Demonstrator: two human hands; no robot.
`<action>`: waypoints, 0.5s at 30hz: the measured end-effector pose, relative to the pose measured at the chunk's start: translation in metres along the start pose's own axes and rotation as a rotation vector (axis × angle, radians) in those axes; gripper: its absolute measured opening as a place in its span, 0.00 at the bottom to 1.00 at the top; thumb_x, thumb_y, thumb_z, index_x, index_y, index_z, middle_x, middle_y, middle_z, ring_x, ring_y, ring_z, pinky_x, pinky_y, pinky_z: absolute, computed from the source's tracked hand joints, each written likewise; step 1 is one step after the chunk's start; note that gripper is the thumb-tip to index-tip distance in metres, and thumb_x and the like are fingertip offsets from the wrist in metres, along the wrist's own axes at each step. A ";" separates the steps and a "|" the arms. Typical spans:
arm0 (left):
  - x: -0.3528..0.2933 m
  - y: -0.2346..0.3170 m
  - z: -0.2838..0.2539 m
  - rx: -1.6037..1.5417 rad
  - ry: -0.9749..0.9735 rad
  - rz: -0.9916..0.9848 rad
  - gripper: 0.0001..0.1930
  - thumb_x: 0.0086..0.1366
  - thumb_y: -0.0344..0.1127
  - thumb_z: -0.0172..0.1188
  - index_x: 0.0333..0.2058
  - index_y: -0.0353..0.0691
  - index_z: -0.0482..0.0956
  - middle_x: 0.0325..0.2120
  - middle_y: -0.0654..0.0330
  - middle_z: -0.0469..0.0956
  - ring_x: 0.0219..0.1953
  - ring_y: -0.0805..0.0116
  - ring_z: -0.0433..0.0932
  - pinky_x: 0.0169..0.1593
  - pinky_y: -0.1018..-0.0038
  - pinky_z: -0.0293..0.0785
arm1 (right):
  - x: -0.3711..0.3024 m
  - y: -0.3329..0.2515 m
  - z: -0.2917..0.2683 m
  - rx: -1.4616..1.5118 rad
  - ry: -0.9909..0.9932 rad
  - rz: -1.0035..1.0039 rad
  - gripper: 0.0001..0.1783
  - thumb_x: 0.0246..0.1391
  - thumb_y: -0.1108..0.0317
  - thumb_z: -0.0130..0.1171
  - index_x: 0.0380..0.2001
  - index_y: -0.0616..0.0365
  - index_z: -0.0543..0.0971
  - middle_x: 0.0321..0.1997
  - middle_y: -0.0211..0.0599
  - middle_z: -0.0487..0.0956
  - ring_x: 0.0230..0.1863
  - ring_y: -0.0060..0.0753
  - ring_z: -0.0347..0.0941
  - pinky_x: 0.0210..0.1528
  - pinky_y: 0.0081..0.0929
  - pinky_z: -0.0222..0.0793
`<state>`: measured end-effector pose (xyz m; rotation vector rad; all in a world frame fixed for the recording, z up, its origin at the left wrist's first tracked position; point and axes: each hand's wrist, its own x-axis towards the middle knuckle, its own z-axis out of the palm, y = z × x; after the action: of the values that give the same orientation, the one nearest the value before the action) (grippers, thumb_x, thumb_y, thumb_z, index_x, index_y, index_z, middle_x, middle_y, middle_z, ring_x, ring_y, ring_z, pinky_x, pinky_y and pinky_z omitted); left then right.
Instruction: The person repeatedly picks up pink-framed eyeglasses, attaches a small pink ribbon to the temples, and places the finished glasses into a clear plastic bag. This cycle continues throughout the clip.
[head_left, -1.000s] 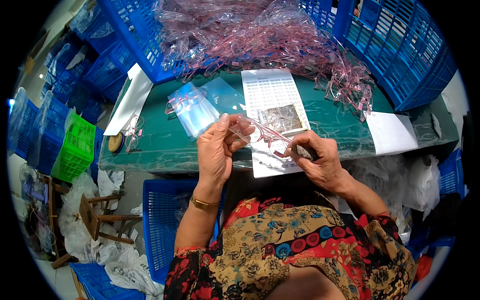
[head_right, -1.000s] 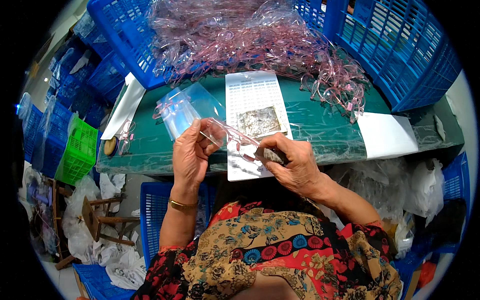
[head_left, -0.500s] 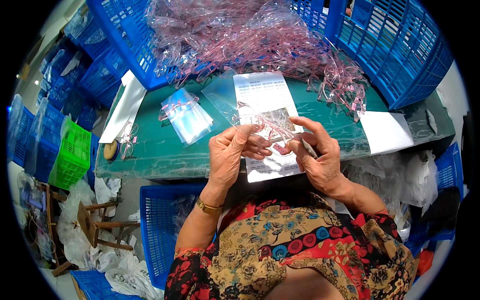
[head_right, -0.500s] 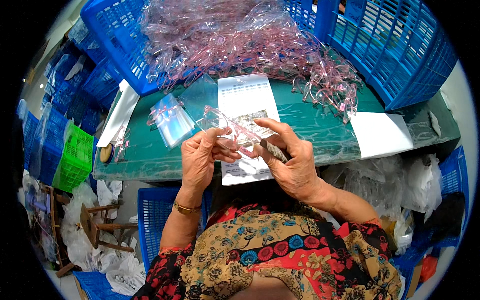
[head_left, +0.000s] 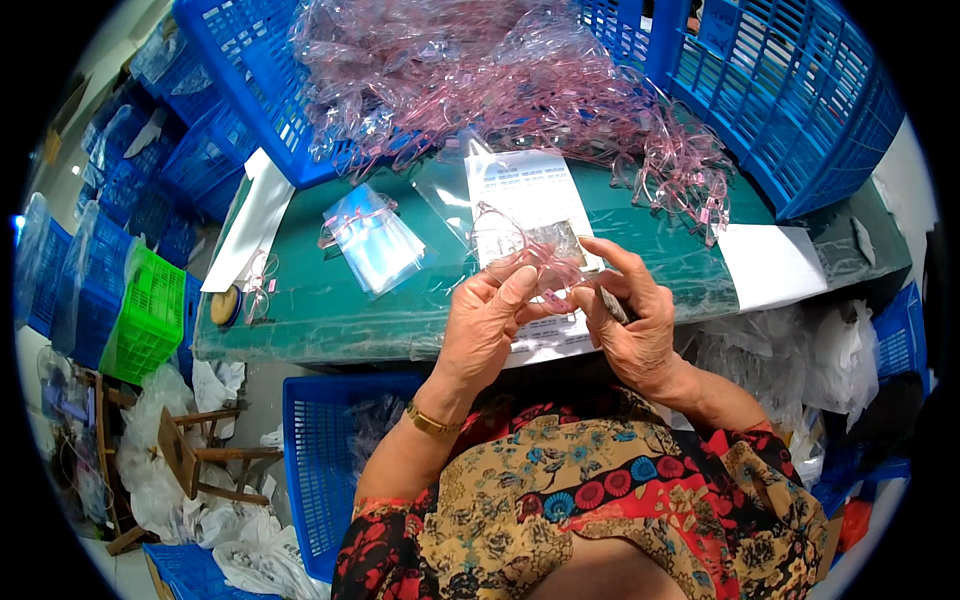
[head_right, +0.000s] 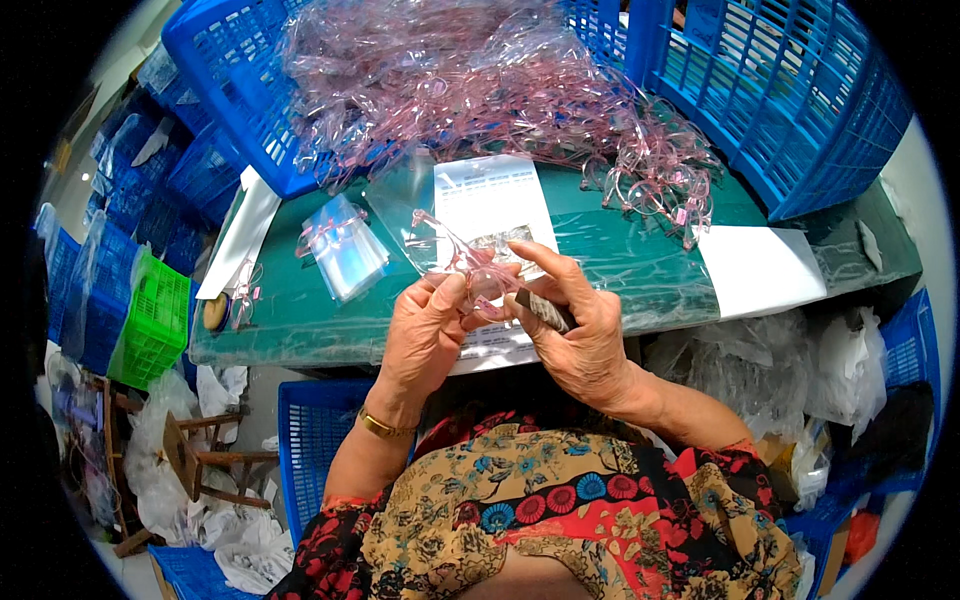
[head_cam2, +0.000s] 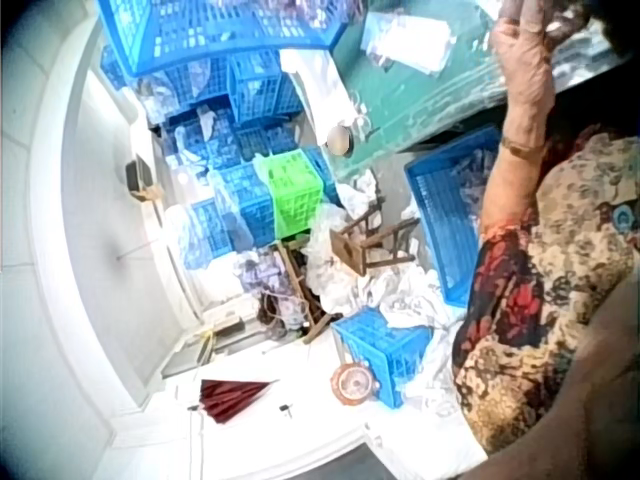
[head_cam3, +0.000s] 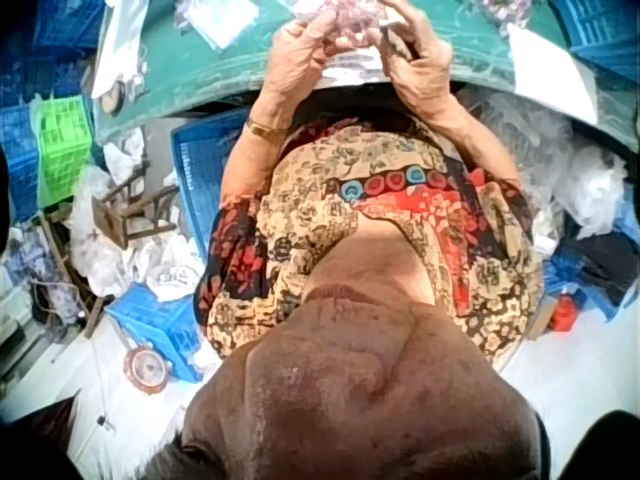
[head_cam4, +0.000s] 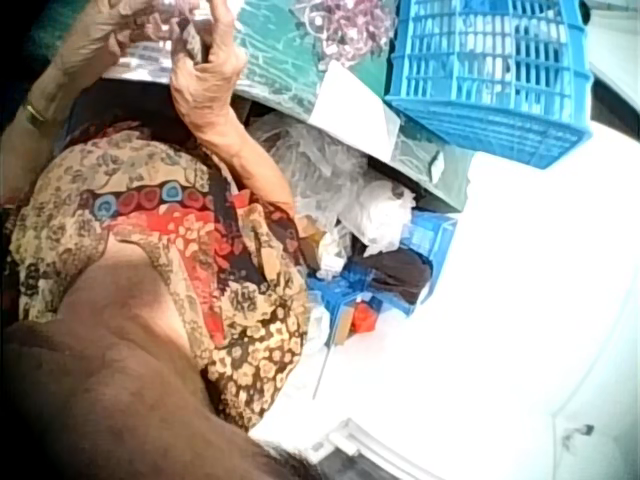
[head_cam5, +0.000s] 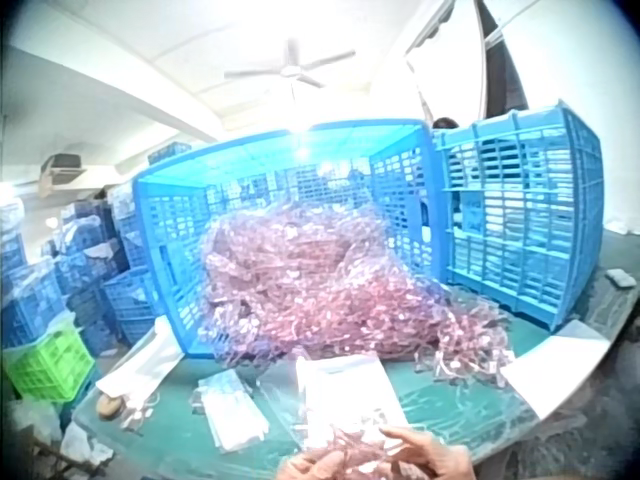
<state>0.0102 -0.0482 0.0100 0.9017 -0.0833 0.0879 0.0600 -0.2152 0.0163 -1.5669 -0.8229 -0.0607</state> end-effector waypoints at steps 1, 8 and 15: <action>-0.001 0.001 -0.002 0.018 0.032 0.004 0.22 0.66 0.36 0.55 0.55 0.29 0.66 0.48 0.46 0.74 0.50 0.60 0.76 0.48 0.67 0.78 | 0.000 0.001 -0.001 0.007 -0.005 -0.001 0.28 0.51 0.77 0.62 0.56 0.57 0.68 0.27 0.37 0.82 0.27 0.17 0.75 0.28 0.16 0.66; 0.009 0.013 -0.003 -0.095 0.113 0.037 0.21 0.65 0.41 0.56 0.51 0.32 0.68 0.44 0.47 0.76 0.48 0.56 0.76 0.50 0.64 0.75 | 0.002 0.001 0.009 -0.030 -0.083 -0.104 0.32 0.45 0.80 0.64 0.56 0.54 0.68 0.31 0.41 0.82 0.30 0.25 0.79 0.30 0.21 0.71; 0.001 0.008 -0.003 -0.218 0.090 -0.068 0.19 0.65 0.39 0.57 0.49 0.31 0.70 0.40 0.48 0.78 0.43 0.59 0.79 0.47 0.67 0.78 | 0.003 0.008 -0.008 -0.196 -0.215 -0.356 0.40 0.34 0.76 0.70 0.56 0.54 0.70 0.28 0.35 0.78 0.23 0.29 0.75 0.23 0.23 0.70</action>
<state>0.0100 -0.0413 0.0147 0.6812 0.0217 0.0549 0.0695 -0.2206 0.0123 -1.6106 -1.2931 -0.2401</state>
